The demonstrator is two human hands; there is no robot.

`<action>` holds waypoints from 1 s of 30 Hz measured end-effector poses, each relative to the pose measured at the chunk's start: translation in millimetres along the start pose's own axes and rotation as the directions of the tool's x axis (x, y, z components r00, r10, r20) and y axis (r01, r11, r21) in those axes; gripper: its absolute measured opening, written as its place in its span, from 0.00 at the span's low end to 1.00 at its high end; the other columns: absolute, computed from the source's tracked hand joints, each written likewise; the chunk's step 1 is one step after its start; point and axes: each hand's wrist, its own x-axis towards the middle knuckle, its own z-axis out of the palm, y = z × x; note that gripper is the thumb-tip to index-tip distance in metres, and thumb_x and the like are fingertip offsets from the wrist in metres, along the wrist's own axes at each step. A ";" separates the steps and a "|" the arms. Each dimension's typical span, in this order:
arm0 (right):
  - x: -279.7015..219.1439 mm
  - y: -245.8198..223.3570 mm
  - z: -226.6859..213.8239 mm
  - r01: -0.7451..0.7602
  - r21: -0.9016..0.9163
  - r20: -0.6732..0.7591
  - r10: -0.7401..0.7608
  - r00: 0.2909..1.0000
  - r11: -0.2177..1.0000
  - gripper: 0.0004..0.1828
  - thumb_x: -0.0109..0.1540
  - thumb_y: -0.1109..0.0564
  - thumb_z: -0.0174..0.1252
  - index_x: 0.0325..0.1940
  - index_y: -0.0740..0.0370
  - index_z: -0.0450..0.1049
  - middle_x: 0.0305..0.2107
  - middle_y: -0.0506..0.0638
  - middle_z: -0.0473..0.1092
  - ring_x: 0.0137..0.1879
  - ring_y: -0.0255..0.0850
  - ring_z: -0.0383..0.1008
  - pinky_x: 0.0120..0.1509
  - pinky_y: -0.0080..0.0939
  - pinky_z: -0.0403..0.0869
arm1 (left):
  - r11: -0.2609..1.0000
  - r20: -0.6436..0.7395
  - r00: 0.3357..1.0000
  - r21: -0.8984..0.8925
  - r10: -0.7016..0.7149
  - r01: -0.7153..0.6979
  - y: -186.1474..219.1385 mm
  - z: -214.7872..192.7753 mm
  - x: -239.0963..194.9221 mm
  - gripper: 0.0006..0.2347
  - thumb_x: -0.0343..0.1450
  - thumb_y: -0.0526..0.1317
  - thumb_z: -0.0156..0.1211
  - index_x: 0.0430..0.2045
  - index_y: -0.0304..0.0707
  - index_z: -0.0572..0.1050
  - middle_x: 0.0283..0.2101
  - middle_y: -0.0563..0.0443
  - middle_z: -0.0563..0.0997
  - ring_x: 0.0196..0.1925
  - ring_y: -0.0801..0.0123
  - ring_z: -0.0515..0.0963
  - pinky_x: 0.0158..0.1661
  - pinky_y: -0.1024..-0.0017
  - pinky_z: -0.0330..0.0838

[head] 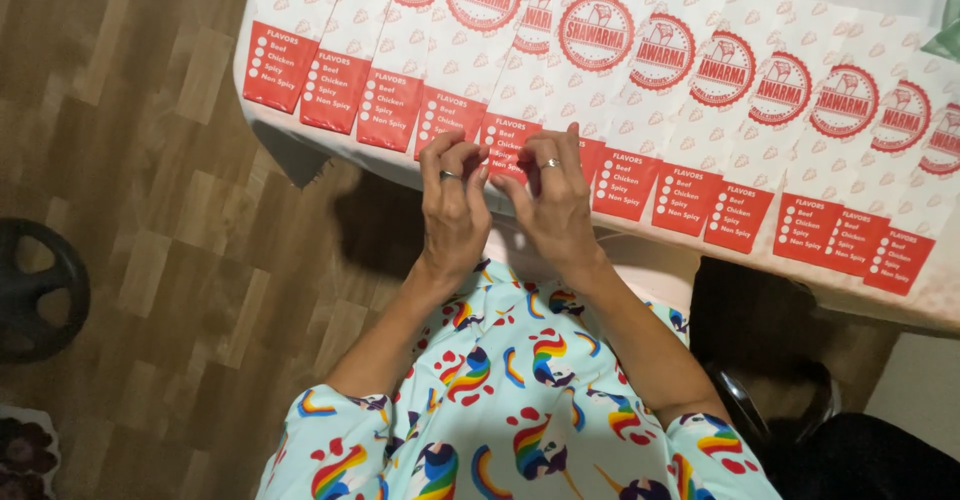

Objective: Applying glue to paper food wraps and pressing them to assemble the packaging.

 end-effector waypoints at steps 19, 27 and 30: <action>6.8 -8.7 47.4 0.212 0.051 0.085 -0.216 0.973 0.976 0.12 0.65 0.61 0.63 0.51 0.70 0.74 0.51 0.59 0.71 0.59 0.56 0.76 0.63 0.51 0.76 | 0.954 0.241 0.924 -0.066 0.298 -0.291 -43.3 -95.5 45.5 0.13 0.69 0.27 0.68 0.47 0.28 0.76 0.60 0.35 0.74 0.67 0.45 0.72 0.60 0.61 0.76; 5.5 -9.8 44.8 0.249 -0.004 0.097 -0.248 0.964 0.968 0.06 0.65 0.62 0.63 0.42 0.68 0.75 0.48 0.58 0.73 0.56 0.56 0.77 0.68 0.53 0.73 | 0.939 0.209 0.917 -0.146 0.338 -0.313 -49.7 -101.3 52.9 0.05 0.72 0.26 0.64 0.40 0.29 0.79 0.50 0.40 0.80 0.65 0.46 0.75 0.58 0.59 0.77; 5.8 -12.6 44.3 0.257 -0.020 0.095 -0.254 0.963 0.966 0.05 0.65 0.62 0.63 0.40 0.68 0.76 0.47 0.58 0.74 0.56 0.55 0.77 0.71 0.54 0.68 | 0.941 0.244 0.910 -0.140 0.336 -0.309 -55.4 -101.1 50.8 0.02 0.73 0.28 0.62 0.36 0.29 0.79 0.49 0.41 0.80 0.66 0.47 0.73 0.58 0.58 0.77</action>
